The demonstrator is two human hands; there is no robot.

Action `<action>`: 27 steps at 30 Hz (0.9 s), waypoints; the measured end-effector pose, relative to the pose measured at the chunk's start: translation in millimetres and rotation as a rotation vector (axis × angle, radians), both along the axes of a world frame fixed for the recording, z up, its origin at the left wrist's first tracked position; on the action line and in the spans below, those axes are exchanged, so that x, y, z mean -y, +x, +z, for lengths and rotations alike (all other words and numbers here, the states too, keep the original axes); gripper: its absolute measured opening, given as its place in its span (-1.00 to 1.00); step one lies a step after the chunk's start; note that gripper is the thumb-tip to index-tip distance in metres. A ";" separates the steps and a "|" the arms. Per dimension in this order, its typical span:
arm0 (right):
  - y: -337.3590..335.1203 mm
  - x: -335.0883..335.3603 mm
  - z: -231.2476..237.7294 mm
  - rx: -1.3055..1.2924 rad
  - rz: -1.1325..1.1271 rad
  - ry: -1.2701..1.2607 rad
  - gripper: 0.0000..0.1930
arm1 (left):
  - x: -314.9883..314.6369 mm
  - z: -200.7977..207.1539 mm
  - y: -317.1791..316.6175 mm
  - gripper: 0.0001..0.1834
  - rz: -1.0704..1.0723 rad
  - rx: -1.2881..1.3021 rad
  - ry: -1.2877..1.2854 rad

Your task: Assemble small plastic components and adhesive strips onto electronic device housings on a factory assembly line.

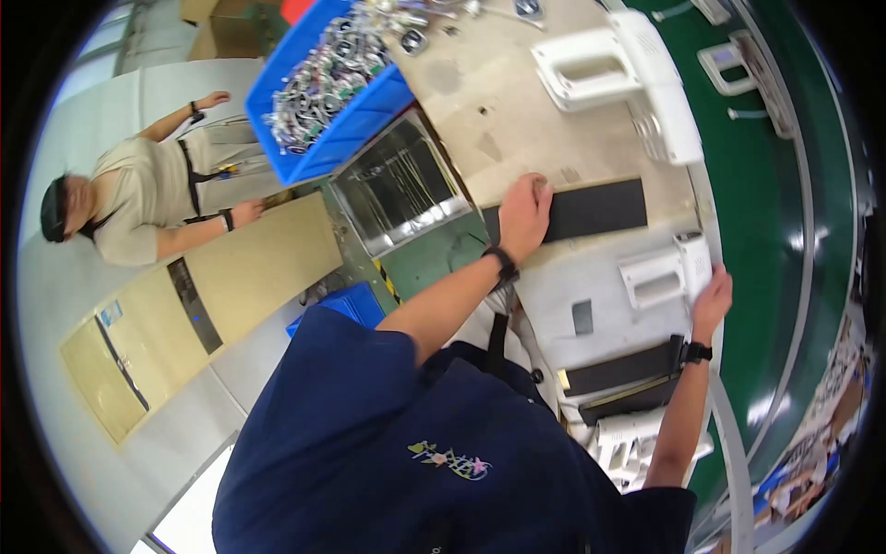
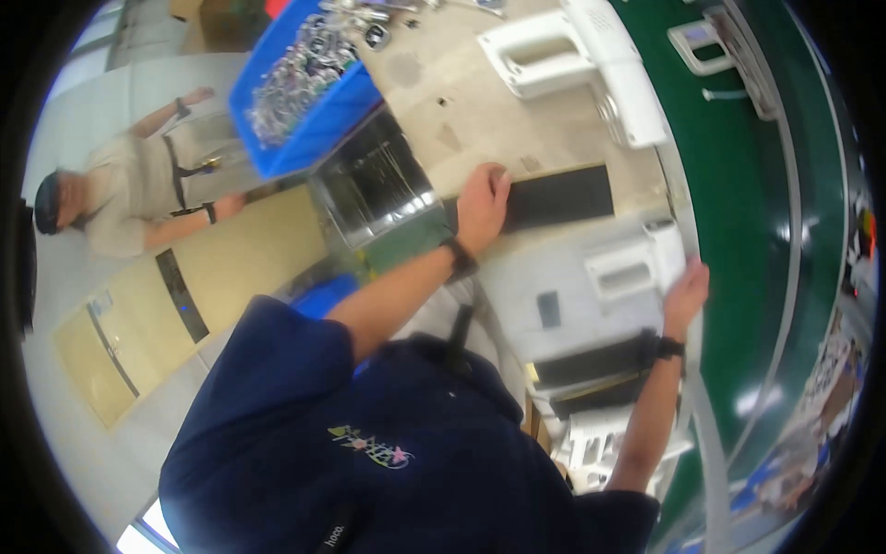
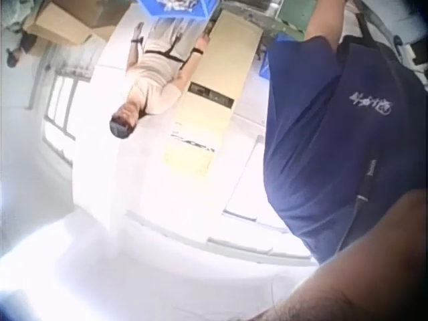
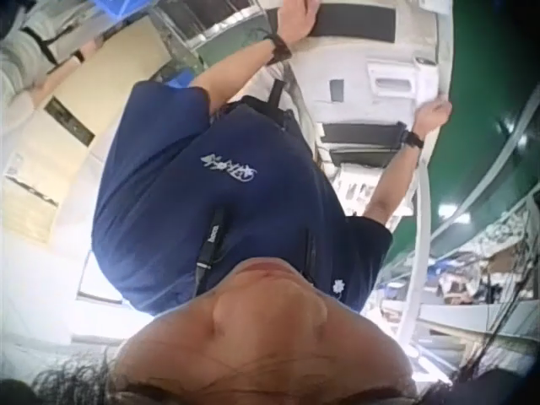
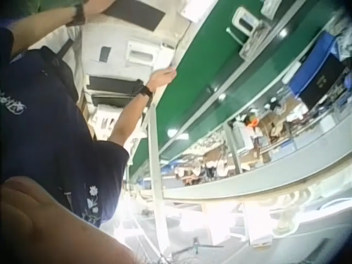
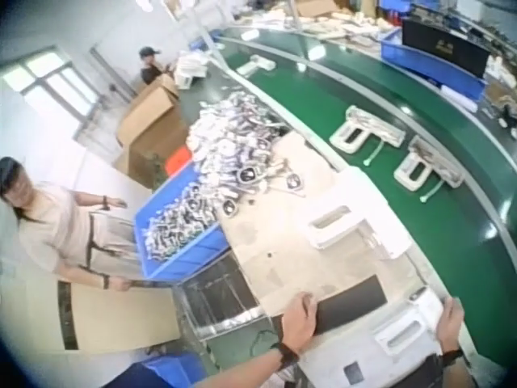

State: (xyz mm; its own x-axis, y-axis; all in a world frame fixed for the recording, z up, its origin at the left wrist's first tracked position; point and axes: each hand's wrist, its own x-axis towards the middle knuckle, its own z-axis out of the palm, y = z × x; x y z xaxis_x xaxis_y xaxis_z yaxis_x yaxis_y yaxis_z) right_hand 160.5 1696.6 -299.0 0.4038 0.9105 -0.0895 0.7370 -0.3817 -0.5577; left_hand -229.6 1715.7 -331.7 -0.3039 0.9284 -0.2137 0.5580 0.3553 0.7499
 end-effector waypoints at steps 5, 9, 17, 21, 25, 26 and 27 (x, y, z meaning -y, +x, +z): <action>-11.4 -5.4 -6.6 -0.021 0.008 -0.058 -0.50 | 72.6 -20.1 -172.1 -0.59 0.705 0.085 -0.350; -14.1 -5.1 -13.2 0.055 0.056 -0.034 -0.47 | 84.0 -29.8 -187.7 -0.63 0.377 -0.063 -0.397; -22.6 -9.5 -13.8 0.125 0.000 -0.120 -0.48 | -14.9 29.6 19.1 -0.72 -0.103 -0.202 0.194; -10.2 8.3 -9.4 0.220 -0.032 -0.102 -0.50 | -24.4 8.2 49.7 -0.74 -0.196 -0.341 0.115; -3.1 27.2 -0.5 -0.018 0.304 -0.102 -0.46 | -25.1 4.9 44.1 -0.67 -0.223 -0.430 -0.001; -7.2 23.4 13.4 -0.147 0.308 -0.251 -0.26 | -19.6 -6.6 36.2 -0.69 -0.158 -0.478 0.052; -5.7 25.0 23.5 -0.123 0.342 -0.348 -0.16 | -19.8 -1.4 36.8 -0.69 -0.148 -0.504 0.055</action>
